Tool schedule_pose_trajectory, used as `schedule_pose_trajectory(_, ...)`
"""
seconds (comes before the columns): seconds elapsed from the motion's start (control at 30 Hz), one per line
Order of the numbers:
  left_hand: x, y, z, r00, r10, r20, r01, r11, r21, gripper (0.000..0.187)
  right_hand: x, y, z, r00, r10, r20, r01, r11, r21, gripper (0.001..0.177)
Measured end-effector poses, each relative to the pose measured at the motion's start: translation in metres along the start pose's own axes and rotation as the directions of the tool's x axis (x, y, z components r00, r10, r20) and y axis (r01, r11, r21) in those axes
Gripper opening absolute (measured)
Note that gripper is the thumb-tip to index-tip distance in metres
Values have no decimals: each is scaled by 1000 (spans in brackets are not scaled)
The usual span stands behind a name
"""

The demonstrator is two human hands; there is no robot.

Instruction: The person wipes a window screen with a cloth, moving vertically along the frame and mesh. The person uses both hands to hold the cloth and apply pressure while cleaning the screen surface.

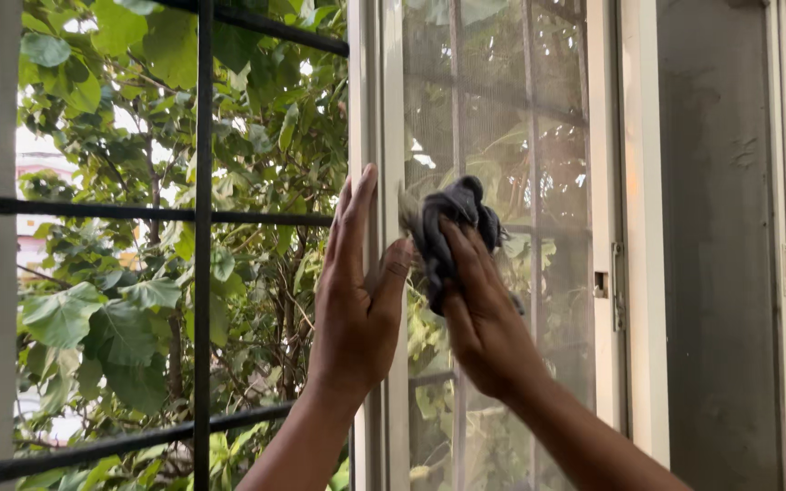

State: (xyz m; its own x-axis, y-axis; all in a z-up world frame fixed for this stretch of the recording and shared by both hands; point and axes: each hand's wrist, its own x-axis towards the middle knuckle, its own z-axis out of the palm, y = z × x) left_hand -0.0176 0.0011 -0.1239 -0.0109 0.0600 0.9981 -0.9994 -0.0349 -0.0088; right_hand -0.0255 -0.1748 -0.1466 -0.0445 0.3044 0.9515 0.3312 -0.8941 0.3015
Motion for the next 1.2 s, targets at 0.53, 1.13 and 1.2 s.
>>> schedule_pose_trajectory(0.53, 160, -9, 24, 996, 85, -42, -74, 973, 220, 77, 103, 30, 18, 952, -181, -248, 177, 983, -38, 53)
schedule_pose_trajectory(1.13, 186, 8, 25, 994, 12, -110, 36, 906, 422, 47, 163, 55, 26, 943, -115, -312, 147, 986, 80, 51)
schedule_pose_trajectory(1.2, 191, 2, 27, 986, 77, -145, -10, 910, 415, 36, 162, 57, 19, 977, -31, -210, 75, 976, 204, 52)
